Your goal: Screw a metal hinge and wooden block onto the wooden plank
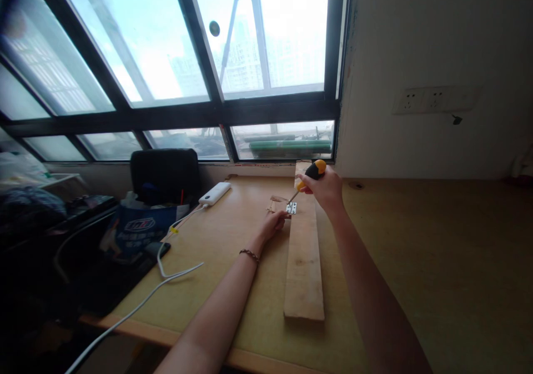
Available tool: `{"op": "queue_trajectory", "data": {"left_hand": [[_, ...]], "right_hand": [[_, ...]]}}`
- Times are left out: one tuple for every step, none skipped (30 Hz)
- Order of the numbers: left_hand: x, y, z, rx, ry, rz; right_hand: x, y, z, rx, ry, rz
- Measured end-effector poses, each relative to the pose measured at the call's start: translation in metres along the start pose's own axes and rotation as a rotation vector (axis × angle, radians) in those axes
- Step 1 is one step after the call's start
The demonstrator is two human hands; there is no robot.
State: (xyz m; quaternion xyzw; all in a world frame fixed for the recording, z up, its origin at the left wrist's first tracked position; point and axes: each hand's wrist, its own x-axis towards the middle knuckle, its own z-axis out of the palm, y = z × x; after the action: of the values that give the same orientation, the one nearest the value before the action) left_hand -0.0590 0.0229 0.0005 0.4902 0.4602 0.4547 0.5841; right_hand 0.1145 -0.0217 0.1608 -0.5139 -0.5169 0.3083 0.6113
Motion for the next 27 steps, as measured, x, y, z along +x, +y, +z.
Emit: {"op": "queue_trajectory", "data": {"left_hand": [[0.000,0.000,0.000,-0.010,-0.006,0.002],[0.000,0.001,0.000,-0.021,-0.011,0.002],[-0.001,0.001,0.001,-0.031,-0.015,0.001],[-0.001,0.002,0.001,-0.041,-0.015,-0.001],[-0.002,0.002,0.001,-0.052,-0.016,-0.001],[-0.002,0.003,0.001,-0.065,-0.018,0.002],[-0.003,0.004,0.002,-0.076,-0.021,0.007],[-0.004,0.005,0.002,-0.086,-0.023,0.015],[-0.004,0.006,0.002,-0.093,-0.024,0.025],[-0.005,0.006,0.003,-0.097,-0.023,0.035],[-0.006,0.007,0.003,-0.100,-0.021,0.043],[-0.006,0.007,0.003,-0.103,-0.018,0.049],[-0.006,0.008,0.004,-0.108,-0.015,0.054],[-0.006,0.008,0.004,-0.111,-0.014,0.056],[-0.006,0.008,0.004,-0.111,-0.016,0.057],[-0.006,0.008,0.004,-0.107,-0.017,0.057],[-0.006,0.009,0.004,-0.101,-0.018,0.058],[-0.006,0.009,0.004,-0.093,-0.018,0.060],[-0.006,0.008,0.004,-0.086,-0.017,0.061],[-0.006,0.008,0.004,-0.081,-0.015,0.061],[-0.006,0.008,0.004,-0.078,-0.013,0.061],[-0.006,0.007,0.004,-0.076,-0.011,0.059],[-0.006,0.006,0.004,-0.072,-0.010,0.056],[-0.005,0.005,0.003,-0.067,-0.007,0.056],[-0.005,0.004,0.003,-0.062,-0.007,0.057],[-0.004,0.003,0.003,-0.057,-0.008,0.060],[-0.003,0.002,0.003,-0.051,-0.008,0.064]], "right_hand": [[0.000,0.000,-0.001,-0.001,0.012,-0.020],[0.000,-0.001,-0.003,-0.006,0.026,-0.043],[0.000,-0.001,-0.004,-0.016,0.042,-0.071],[0.000,-0.001,-0.006,-0.034,0.060,-0.101],[-0.001,-0.001,-0.008,-0.062,0.076,-0.130],[-0.002,0.000,-0.010,-0.100,0.094,-0.160],[-0.004,0.002,-0.013,-0.151,0.116,-0.192],[-0.005,0.006,-0.017,-0.216,0.135,-0.227],[-0.007,0.011,-0.023,-0.288,0.153,-0.267],[-0.009,0.019,-0.029,-0.364,0.164,-0.316],[-0.012,0.028,-0.036,-0.446,0.155,-0.370],[-0.015,0.039,-0.045,-0.515,0.135,-0.436],[-0.019,0.051,-0.055,-0.571,0.073,-0.509],[-0.024,0.065,-0.066,-0.618,-0.010,-0.573],[-0.030,0.079,-0.077,-0.662,-0.104,-0.614],[-0.036,0.093,-0.089,-0.708,-0.181,-0.632],[-0.043,0.106,-0.100,-0.752,-0.233,-0.632],[-0.049,0.119,-0.109,-0.789,-0.270,-0.625],[-0.054,0.130,-0.118,-0.821,-0.315,-0.619],[-0.059,0.140,-0.125,-0.842,-0.332,-0.616],[-0.063,0.148,-0.130,-0.856,-0.348,-0.609],[-0.066,0.154,-0.134,-0.861,-0.356,-0.597],[-0.067,0.159,-0.136,-0.860,-0.360,-0.581],[-0.068,0.162,-0.137,-0.854,-0.363,-0.564],[-0.068,0.163,-0.138,-0.847,-0.365,-0.546],[-0.068,0.164,-0.138,-0.841,-0.367,-0.530],[-0.068,0.165,-0.138,-0.838,-0.368,-0.516]]}}
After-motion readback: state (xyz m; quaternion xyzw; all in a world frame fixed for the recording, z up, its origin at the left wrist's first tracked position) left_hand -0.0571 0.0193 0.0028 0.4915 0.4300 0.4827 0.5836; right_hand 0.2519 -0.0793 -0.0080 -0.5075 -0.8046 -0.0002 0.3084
